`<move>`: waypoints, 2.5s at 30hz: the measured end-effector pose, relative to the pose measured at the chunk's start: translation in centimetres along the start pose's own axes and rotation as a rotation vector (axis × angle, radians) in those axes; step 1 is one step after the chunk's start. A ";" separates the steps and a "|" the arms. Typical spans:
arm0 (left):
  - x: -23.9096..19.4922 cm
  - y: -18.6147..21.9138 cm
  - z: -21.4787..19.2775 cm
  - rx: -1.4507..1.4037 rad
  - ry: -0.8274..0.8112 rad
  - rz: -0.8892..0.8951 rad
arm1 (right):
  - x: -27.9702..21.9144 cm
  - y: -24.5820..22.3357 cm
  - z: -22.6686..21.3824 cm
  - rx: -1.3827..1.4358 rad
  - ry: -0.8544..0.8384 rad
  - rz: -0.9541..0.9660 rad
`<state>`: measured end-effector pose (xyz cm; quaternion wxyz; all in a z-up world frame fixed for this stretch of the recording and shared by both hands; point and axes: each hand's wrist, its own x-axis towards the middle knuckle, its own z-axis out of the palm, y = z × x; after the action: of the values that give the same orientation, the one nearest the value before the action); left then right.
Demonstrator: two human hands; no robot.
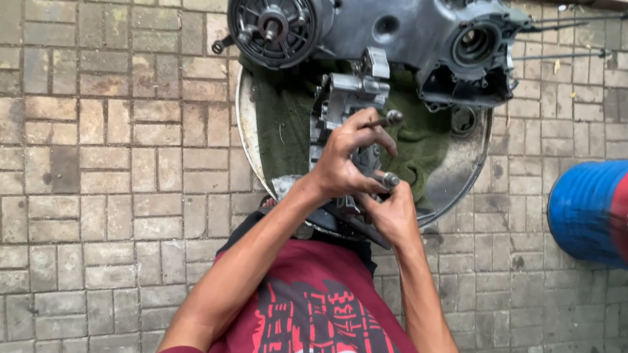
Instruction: The person cleans a small metallic engine component using a dark cloth. They hold the part in their left hand and wipe it with their right hand over a metal basin containing a green cloth and other engine parts.
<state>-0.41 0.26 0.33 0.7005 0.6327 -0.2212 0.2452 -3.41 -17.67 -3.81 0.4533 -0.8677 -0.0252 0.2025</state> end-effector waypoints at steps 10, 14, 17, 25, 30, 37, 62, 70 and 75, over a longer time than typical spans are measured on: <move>-0.2 -0.1 0.1 0.007 0.007 0.003 | -1.7 -3.7 0.0 -0.023 0.033 0.060; -0.4 -0.2 0.2 -0.010 0.006 -0.005 | -3.9 -7.8 -0.9 -0.042 -0.052 0.032; 0.1 -0.6 -0.1 -0.003 -0.001 0.014 | -2.5 -7.1 -0.4 -0.081 -0.014 0.072; -0.8 -0.2 0.3 0.024 -0.019 -0.015 | -4.3 -6.1 -0.6 -0.040 -0.071 0.034; -0.6 -0.2 -0.4 0.009 -0.034 -0.020 | -3.8 -7.3 -0.4 0.046 -0.036 0.023; -0.8 -0.6 -0.2 0.031 -0.028 -0.033 | -3.2 -6.5 0.7 -0.042 0.081 0.027; -0.2 -0.4 0.0 0.001 -0.037 -0.036 | -3.6 -4.0 -1.3 -0.111 -0.053 -0.200; -0.5 -0.7 0.1 0.000 -0.043 -0.019 | -3.9 -4.7 -0.1 -0.043 -0.008 -0.085; -0.5 -1.3 0.3 0.016 -0.043 -0.012 | -3.3 -6.7 0.2 -0.080 0.066 -0.020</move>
<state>0.01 -0.13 -1.03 0.6918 0.6449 -0.2305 0.2289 -5.60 -14.29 2.55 0.4207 -0.8911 -0.0272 0.1681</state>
